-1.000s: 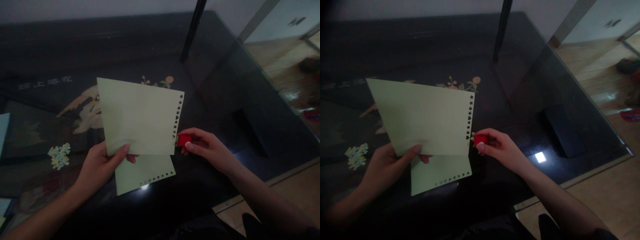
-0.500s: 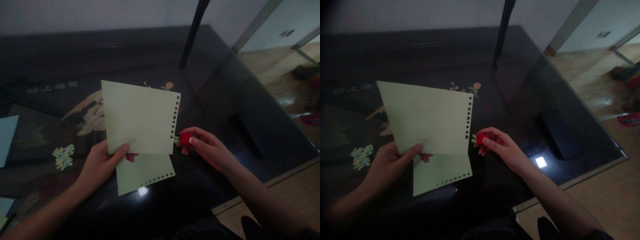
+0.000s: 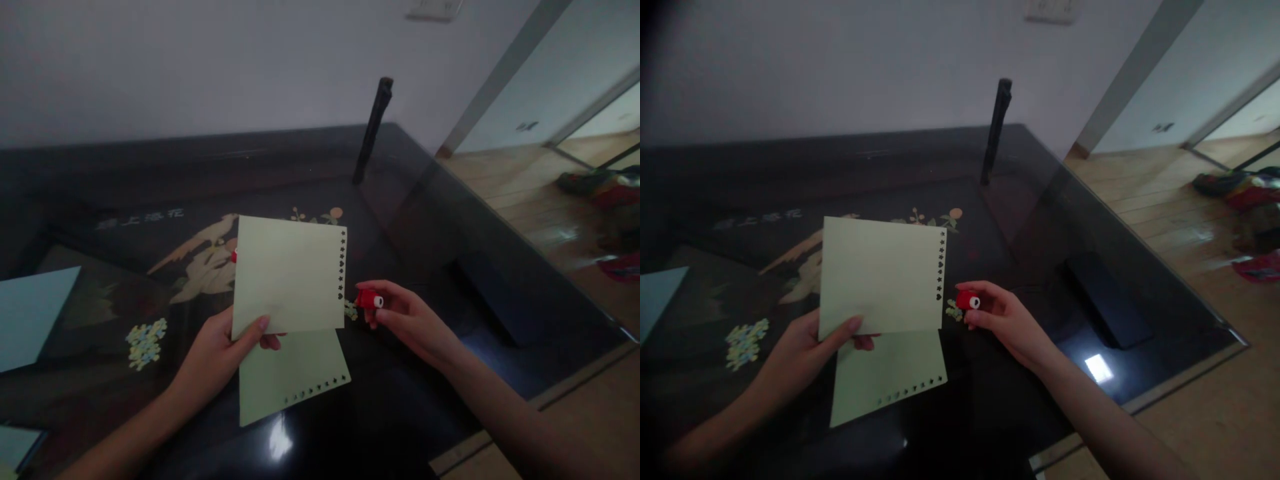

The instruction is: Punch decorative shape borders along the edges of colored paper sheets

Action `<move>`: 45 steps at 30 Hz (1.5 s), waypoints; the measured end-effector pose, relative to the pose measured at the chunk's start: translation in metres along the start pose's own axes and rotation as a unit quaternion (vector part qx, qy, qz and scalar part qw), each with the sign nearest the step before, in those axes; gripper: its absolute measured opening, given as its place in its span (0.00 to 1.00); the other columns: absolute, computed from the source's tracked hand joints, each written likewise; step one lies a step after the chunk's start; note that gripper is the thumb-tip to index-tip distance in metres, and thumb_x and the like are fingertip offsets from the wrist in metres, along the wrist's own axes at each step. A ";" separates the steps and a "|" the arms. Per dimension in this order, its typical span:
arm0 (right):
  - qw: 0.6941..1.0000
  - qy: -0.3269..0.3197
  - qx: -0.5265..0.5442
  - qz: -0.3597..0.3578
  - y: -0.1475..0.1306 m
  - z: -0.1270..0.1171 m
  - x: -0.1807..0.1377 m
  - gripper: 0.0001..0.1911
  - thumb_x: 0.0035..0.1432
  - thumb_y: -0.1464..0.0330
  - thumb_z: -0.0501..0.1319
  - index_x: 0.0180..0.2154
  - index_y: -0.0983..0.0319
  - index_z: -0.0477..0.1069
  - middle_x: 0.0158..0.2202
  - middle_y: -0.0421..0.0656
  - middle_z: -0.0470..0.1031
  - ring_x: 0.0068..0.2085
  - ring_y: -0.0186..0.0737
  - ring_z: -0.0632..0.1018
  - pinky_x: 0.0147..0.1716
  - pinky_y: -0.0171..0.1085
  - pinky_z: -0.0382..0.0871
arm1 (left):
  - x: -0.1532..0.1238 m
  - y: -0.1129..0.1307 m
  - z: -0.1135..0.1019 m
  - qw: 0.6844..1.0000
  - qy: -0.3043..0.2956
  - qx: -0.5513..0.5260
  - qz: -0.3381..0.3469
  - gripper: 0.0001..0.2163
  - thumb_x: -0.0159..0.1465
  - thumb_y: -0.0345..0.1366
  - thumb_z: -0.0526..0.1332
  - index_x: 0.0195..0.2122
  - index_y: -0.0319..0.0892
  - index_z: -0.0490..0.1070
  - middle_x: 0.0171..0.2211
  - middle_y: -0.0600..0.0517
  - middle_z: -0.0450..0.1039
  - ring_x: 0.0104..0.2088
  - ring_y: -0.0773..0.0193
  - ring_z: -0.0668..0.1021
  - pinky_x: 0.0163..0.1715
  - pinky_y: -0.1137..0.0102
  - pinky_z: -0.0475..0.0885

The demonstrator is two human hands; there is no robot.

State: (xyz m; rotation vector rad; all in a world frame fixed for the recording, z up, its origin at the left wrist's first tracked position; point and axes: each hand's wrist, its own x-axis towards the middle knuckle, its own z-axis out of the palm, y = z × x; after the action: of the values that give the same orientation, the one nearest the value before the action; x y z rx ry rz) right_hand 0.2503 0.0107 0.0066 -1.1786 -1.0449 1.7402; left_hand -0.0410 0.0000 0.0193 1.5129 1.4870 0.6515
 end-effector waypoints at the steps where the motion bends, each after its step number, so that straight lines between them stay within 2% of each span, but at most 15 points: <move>1: 1.000 0.006 -0.007 0.000 0.001 0.000 0.000 0.20 0.46 0.68 0.71 0.44 0.54 0.77 0.35 0.39 0.74 0.31 0.32 0.72 0.31 0.34 0.68 | 0.000 0.001 -0.001 1.000 0.001 -0.005 0.000 0.15 0.60 0.46 0.57 0.23 0.42 0.74 0.23 0.49 0.79 0.26 0.56 0.79 0.27 0.66 0.72; 7: 0.995 0.035 -0.092 -0.023 0.005 -0.002 0.003 0.18 0.49 0.67 0.69 0.45 0.57 0.76 0.31 0.39 0.74 0.28 0.32 0.72 0.29 0.34 0.68 | 0.005 0.003 -0.006 0.998 0.011 -0.056 -0.008 0.15 0.59 0.46 0.58 0.25 0.41 0.74 0.23 0.49 0.79 0.26 0.56 0.79 0.29 0.65 0.71; 12: 0.986 0.044 -0.156 -0.047 0.002 0.000 0.004 0.17 0.51 0.64 0.66 0.45 0.59 0.75 0.28 0.38 0.72 0.26 0.33 0.72 0.27 0.36 0.69 | 0.012 -0.008 -0.006 0.990 0.041 -0.133 -0.030 0.13 0.58 0.46 0.61 0.25 0.41 0.72 0.22 0.50 0.78 0.26 0.57 0.78 0.31 0.65 0.71; 17: 0.979 0.073 -0.176 -0.072 -0.008 0.001 0.003 0.18 0.51 0.64 0.67 0.45 0.58 0.75 0.32 0.40 0.76 0.27 0.34 0.74 0.29 0.37 0.71 | 0.015 -0.018 -0.008 0.965 0.080 -0.247 -0.043 0.12 0.55 0.43 0.66 0.26 0.39 0.72 0.22 0.52 0.75 0.26 0.62 0.76 0.31 0.68 0.71; 22: 0.963 0.080 -0.225 -0.122 -0.027 -0.009 0.011 0.16 0.51 0.63 0.67 0.43 0.59 0.74 0.34 0.42 0.78 0.30 0.37 0.77 0.32 0.38 0.73 | 0.017 -0.011 -0.010 0.943 0.100 -0.310 -0.062 0.13 0.50 0.41 0.68 0.28 0.38 0.71 0.23 0.54 0.73 0.24 0.65 0.74 0.28 0.69 0.72; 24: 0.945 0.091 -0.272 -0.160 -0.034 -0.017 0.023 0.17 0.53 0.62 0.66 0.44 0.60 0.73 0.34 0.43 0.79 0.31 0.38 0.78 0.33 0.40 0.74 | 0.017 -0.008 -0.010 0.943 0.089 -0.316 -0.063 0.12 0.51 0.41 0.68 0.28 0.37 0.71 0.23 0.53 0.72 0.24 0.66 0.73 0.28 0.70 0.71; 26: 0.905 0.110 -0.352 -0.212 -0.038 -0.027 0.042 0.17 0.54 0.60 0.64 0.45 0.61 0.73 0.36 0.45 0.79 0.32 0.40 0.79 0.34 0.41 0.74 | 0.017 -0.006 -0.010 0.943 0.080 -0.316 -0.058 0.11 0.52 0.40 0.67 0.29 0.37 0.70 0.24 0.54 0.71 0.24 0.67 0.72 0.28 0.70 0.71; 28: 0.887 0.120 -0.383 -0.229 -0.040 -0.037 0.067 0.17 0.55 0.61 0.64 0.45 0.61 0.73 0.38 0.46 0.79 0.32 0.40 0.78 0.35 0.43 0.74 | 0.016 -0.005 -0.010 0.944 0.075 -0.319 -0.043 0.11 0.53 0.39 0.67 0.32 0.37 0.70 0.24 0.55 0.70 0.24 0.68 0.71 0.28 0.70 0.70; 31: 0.858 0.126 -0.431 -0.250 -0.036 -0.048 0.106 0.13 0.53 0.65 0.65 0.42 0.62 0.74 0.42 0.47 0.77 0.38 0.43 0.77 0.42 0.45 0.72 | 0.015 -0.005 -0.010 0.943 0.071 -0.325 -0.025 0.13 0.54 0.39 0.67 0.36 0.38 0.69 0.26 0.56 0.69 0.23 0.69 0.70 0.27 0.71 0.69; 35: 0.826 0.104 -0.492 -0.254 -0.028 -0.052 0.144 0.11 0.55 0.67 0.66 0.41 0.64 0.74 0.42 0.48 0.77 0.41 0.43 0.77 0.45 0.46 0.71 | 0.014 -0.005 -0.009 0.947 0.064 -0.314 -0.021 0.12 0.55 0.40 0.66 0.35 0.38 0.69 0.26 0.56 0.69 0.24 0.69 0.70 0.28 0.71 0.69; 40: 0.796 0.102 -0.541 -0.251 -0.025 -0.053 0.163 0.17 0.64 0.63 0.59 0.52 0.62 0.68 0.52 0.48 0.71 0.47 0.43 0.76 0.45 0.48 0.73 | 0.013 -0.011 -0.007 0.957 0.046 -0.286 -0.032 0.12 0.56 0.42 0.66 0.34 0.38 0.70 0.24 0.55 0.71 0.25 0.67 0.72 0.28 0.71 0.68; 45: 0.790 0.132 -0.545 -0.246 -0.027 -0.052 0.170 0.17 0.64 0.63 0.59 0.52 0.62 0.68 0.52 0.48 0.71 0.48 0.44 0.76 0.45 0.48 0.73 | 0.011 -0.012 -0.002 0.967 -0.005 -0.248 -0.048 0.14 0.57 0.44 0.66 0.38 0.39 0.73 0.28 0.53 0.75 0.26 0.65 0.74 0.29 0.71 0.69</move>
State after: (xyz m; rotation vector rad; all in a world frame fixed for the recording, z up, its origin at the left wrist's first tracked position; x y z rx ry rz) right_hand 0.2578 0.1854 -0.0346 -1.5213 -2.0433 0.4304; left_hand -0.0477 0.0093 0.0076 1.0493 1.2587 0.8787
